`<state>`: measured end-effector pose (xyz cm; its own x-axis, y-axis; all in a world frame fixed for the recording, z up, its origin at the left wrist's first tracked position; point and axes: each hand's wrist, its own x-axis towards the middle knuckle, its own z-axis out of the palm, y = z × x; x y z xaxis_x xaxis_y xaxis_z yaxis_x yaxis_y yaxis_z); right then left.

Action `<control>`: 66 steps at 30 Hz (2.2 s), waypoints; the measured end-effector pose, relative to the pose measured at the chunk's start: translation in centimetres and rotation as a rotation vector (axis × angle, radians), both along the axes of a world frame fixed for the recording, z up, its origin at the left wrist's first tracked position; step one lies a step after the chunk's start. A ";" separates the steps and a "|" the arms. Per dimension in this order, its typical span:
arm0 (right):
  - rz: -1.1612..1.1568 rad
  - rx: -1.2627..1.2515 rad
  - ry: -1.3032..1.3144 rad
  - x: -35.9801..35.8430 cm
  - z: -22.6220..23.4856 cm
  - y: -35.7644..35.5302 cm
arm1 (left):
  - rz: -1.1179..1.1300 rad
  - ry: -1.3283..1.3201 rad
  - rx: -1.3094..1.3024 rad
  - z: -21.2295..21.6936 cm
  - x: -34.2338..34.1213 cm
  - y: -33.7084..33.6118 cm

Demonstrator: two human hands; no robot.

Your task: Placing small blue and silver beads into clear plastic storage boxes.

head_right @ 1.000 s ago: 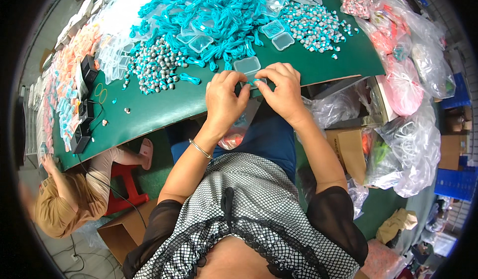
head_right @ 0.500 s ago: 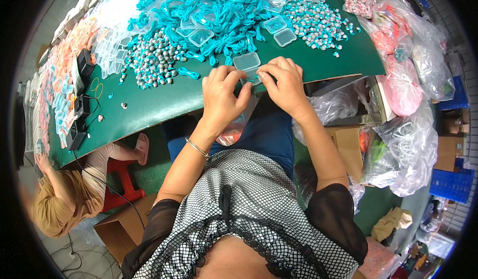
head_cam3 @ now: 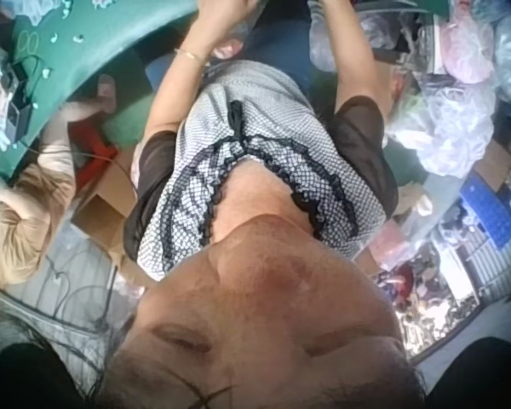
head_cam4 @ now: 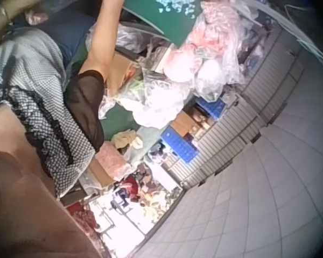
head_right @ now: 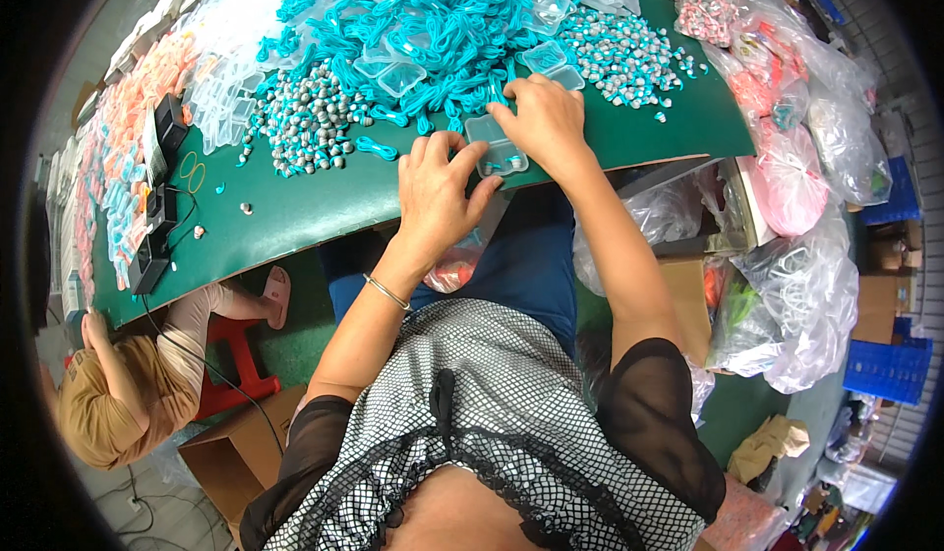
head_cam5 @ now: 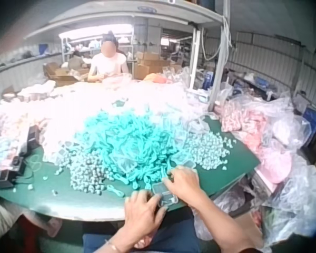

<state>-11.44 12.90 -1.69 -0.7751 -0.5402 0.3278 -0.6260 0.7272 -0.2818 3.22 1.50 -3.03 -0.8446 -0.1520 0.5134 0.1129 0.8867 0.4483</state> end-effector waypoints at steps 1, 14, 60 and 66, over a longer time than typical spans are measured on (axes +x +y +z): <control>0.000 0.002 0.001 -0.4 0.0 0.0 | 0.000 0.001 0.002 -0.1 0.0 -0.1; 0.388 -0.293 -0.200 2.4 2.6 5.1 | -0.040 -0.015 0.127 -0.5 0.3 -1.3; 0.714 -0.347 -0.379 2.4 0.3 4.8 | -0.160 0.134 0.010 -0.5 0.7 -1.5; 0.190 -0.120 0.335 -2.6 -0.2 4.9 | -0.094 0.203 -0.173 0.6 4.8 -3.9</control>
